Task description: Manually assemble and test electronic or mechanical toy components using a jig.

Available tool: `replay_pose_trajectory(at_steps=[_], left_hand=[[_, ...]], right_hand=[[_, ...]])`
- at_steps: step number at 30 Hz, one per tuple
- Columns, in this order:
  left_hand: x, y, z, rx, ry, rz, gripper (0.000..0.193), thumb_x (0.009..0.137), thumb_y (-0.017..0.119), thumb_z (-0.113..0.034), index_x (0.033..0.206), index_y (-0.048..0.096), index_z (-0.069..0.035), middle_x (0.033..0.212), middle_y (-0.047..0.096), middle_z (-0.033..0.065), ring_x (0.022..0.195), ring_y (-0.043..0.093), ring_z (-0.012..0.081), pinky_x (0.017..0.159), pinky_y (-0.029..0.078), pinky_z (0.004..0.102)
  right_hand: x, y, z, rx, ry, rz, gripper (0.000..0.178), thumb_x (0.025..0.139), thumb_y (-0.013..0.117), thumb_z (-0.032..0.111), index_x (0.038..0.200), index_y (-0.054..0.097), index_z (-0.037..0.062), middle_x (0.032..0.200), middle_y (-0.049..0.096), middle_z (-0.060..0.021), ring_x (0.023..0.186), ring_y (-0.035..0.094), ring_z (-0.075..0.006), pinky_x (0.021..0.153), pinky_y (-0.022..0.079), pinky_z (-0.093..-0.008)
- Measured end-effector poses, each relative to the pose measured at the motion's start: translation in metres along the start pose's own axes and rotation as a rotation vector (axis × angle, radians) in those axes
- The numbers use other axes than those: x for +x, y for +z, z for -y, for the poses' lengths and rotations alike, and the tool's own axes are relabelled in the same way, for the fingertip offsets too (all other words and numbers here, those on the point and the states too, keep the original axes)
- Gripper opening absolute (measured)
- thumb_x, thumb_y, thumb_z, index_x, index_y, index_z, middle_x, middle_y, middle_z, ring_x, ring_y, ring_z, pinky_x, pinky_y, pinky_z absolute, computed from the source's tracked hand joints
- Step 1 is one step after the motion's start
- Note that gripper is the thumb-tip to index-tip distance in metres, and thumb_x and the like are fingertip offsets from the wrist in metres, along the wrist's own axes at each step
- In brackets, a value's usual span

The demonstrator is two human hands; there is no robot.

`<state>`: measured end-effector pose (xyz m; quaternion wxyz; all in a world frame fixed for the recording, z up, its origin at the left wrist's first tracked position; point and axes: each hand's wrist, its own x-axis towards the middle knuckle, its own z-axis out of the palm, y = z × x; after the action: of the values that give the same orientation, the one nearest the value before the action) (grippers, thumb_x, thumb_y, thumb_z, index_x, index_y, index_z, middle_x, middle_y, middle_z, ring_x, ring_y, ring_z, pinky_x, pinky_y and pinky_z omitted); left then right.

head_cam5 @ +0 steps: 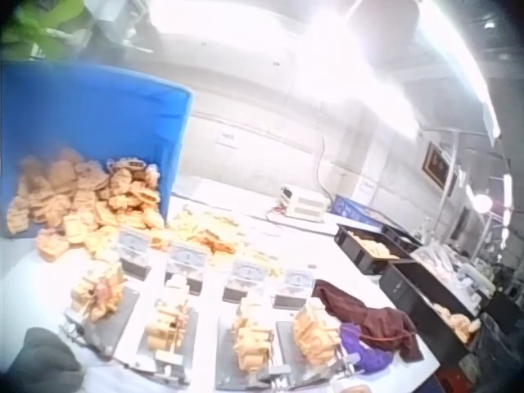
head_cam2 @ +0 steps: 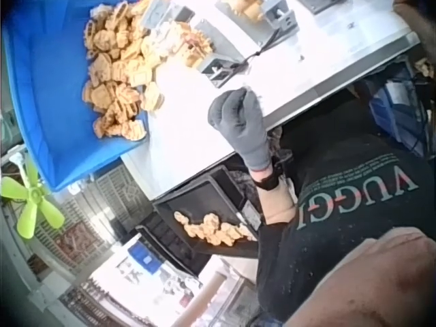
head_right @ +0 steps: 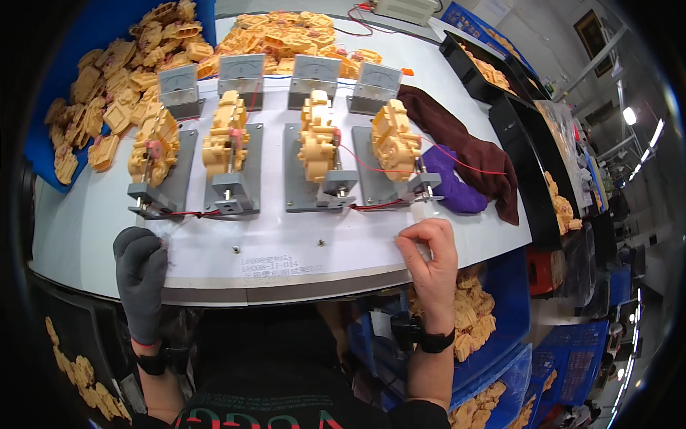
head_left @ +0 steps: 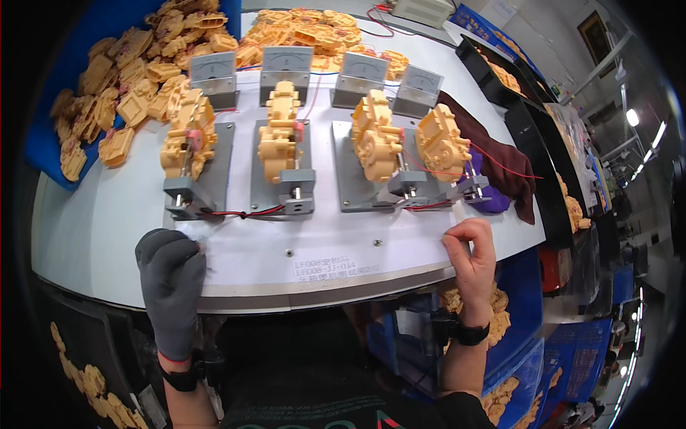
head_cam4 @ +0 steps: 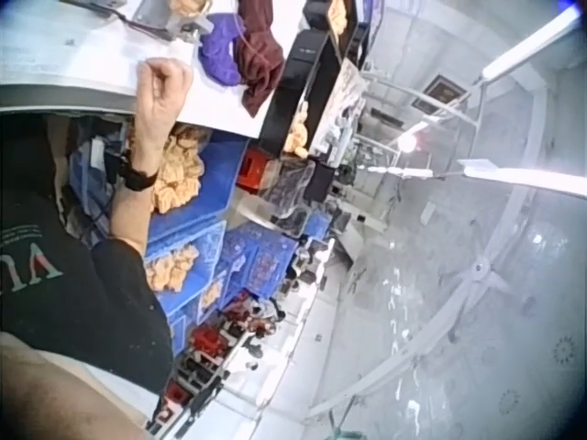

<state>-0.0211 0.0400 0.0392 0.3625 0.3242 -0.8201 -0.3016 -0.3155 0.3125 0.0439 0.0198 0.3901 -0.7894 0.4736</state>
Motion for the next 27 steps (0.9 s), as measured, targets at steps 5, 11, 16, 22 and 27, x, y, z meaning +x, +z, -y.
replay_pose_trajectory(at_steps=[5, 11, 16, 22, 27], left_hand=[[0.006, 0.009, -0.007, -0.013, 0.085, 0.005, 0.015, 0.076, 0.072, -0.002, 0.090, 0.066, -0.004, 0.099, 0.060, 0.0089, 0.101, 0.053, 0.0276, 0.089, 0.043, 0.0389], [0.006, 0.007, -0.006, -0.005, 0.069, -0.006, 0.014, 0.076, 0.074, -0.005, 0.089, 0.071, -0.006, 0.097, 0.063, 0.0076, 0.101, 0.053, 0.0257, 0.090, 0.042, 0.0375], [0.007, 0.006, -0.002, 0.027, 0.110, -0.021, 0.012, 0.078, 0.074, -0.008, 0.089, 0.071, -0.008, 0.096, 0.065, 0.0042, 0.102, 0.055, 0.0245, 0.092, 0.040, 0.0371], [0.009, 0.002, -0.004, 0.037, 0.137, -0.004, 0.011, 0.080, 0.073, -0.008, 0.090, 0.071, -0.008, 0.096, 0.065, 0.0044, 0.100, 0.055, 0.0242, 0.093, 0.040, 0.0367], [0.010, 0.004, -0.004, 0.031, 0.151, 0.001, 0.012, 0.079, 0.073, -0.006, 0.091, 0.071, -0.008, 0.095, 0.064, 0.0044, 0.100, 0.055, 0.0244, 0.091, 0.040, 0.0372]], right_hand=[[-0.006, -0.004, 0.023, -0.210, -0.096, -0.113, 0.015, 0.086, 0.068, 0.004, 0.100, 0.063, 0.0018, 0.102, 0.057, -0.0106, 0.097, 0.055, -0.0243, 0.088, 0.044, -0.0329], [-0.008, 0.040, 0.088, 0.024, -0.303, 0.097, 0.019, 0.083, 0.074, 0.006, 0.101, 0.066, 0.0032, 0.092, 0.061, -0.0095, 0.084, 0.059, -0.0244, 0.075, 0.048, -0.0326], [0.002, 0.087, 0.108, 0.084, -0.296, 0.235, 0.024, 0.078, 0.076, -0.003, 0.100, 0.068, 0.0046, 0.091, 0.063, -0.0089, 0.081, 0.060, -0.0242, 0.068, 0.049, -0.0322], [0.015, 0.110, 0.113, 0.017, -0.256, 0.312, 0.017, 0.082, 0.071, 0.000, 0.098, 0.067, 0.0032, 0.088, 0.063, -0.0101, 0.081, 0.060, -0.0278, 0.071, 0.049, -0.0358], [0.015, 0.112, 0.112, -0.063, -0.275, 0.311, 0.014, 0.082, 0.073, 0.004, 0.095, 0.067, 0.0043, 0.085, 0.062, -0.0085, 0.081, 0.060, -0.0280, 0.073, 0.047, -0.0378]])
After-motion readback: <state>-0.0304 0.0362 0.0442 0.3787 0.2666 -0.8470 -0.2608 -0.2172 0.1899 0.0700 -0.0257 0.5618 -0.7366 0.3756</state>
